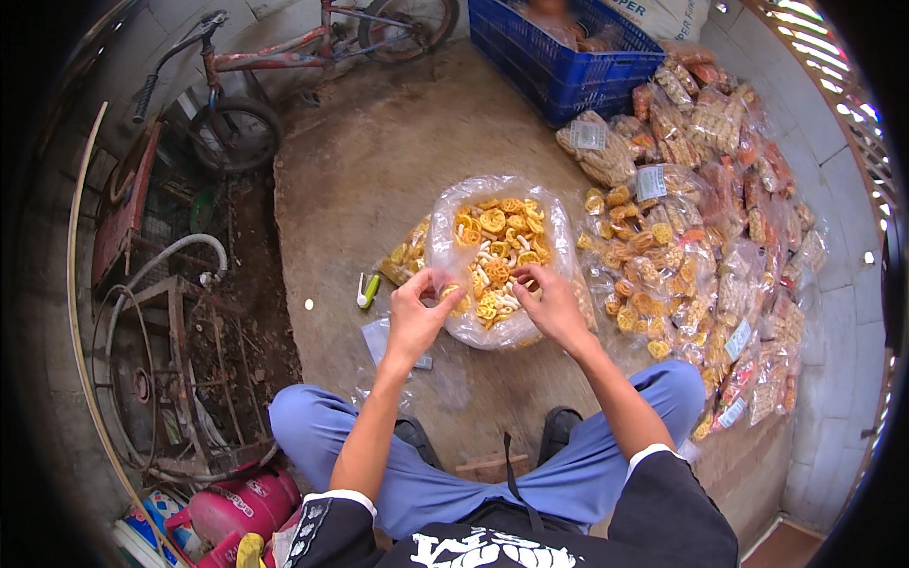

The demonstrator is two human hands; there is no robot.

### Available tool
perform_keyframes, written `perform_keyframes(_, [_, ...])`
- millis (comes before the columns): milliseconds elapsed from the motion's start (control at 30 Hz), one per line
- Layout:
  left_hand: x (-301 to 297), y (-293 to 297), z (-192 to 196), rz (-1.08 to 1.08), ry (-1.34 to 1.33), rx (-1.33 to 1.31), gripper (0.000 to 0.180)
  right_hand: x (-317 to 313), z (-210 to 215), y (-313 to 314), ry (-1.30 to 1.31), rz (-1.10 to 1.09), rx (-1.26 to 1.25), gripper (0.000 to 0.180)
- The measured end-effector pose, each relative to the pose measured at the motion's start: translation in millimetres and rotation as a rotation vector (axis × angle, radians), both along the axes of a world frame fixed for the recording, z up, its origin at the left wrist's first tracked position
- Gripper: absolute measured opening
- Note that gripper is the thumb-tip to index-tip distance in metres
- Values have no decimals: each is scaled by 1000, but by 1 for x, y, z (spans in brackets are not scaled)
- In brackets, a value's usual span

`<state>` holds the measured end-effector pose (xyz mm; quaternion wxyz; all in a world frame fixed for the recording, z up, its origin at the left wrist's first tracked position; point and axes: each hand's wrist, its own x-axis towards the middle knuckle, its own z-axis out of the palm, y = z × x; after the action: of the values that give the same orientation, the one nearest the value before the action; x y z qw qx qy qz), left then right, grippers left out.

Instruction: The person fills small plastic bags with snacks from a large bag by hand and seals the opening of each bag using a handheld sealer tool.

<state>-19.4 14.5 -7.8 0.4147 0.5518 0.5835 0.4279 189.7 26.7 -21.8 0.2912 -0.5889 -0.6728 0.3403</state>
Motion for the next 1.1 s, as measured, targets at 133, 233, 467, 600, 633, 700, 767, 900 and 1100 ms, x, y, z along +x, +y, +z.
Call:
perform_keyframes(133, [5, -5, -3, -2, 20, -11, 18, -1, -20, 1, -241, 75, 161, 22])
perform_keyframes(233, [5, -7, 4, 29, 3, -21, 18, -3, -28, 4, -297, 115, 104, 25])
perform_keyframes(467, [2, -8, 3, 17, -2, -43, 23, -11, -70, 20, -521, 121, 279, 36])
perform_keyframes(600, [3, -9, -4, -3, -42, -22, 31, -20, -79, 21, -643, 142, 227, 39])
perform_keyframes(633, [2, -9, -5, -8, -53, -33, 33, -20, -84, 20, -675, 142, 249, 39])
perform_keyframes(700, [1, -9, -8, -6, -48, -62, 39, -19, -89, 18, -560, 100, 250, 40])
perform_keyframes(767, [2, -9, -6, -8, -71, -110, 42, -17, -89, 16, -470, 67, 250, 36])
perform_keyframes(900, [5, -8, -6, -60, -82, -117, 43, -7, -64, 16, -295, 138, 18, 25])
perform_keyframes(1100, [6, -4, -3, -183, -74, -142, 46, 6, 13, 3, 195, -45, -41, 23])
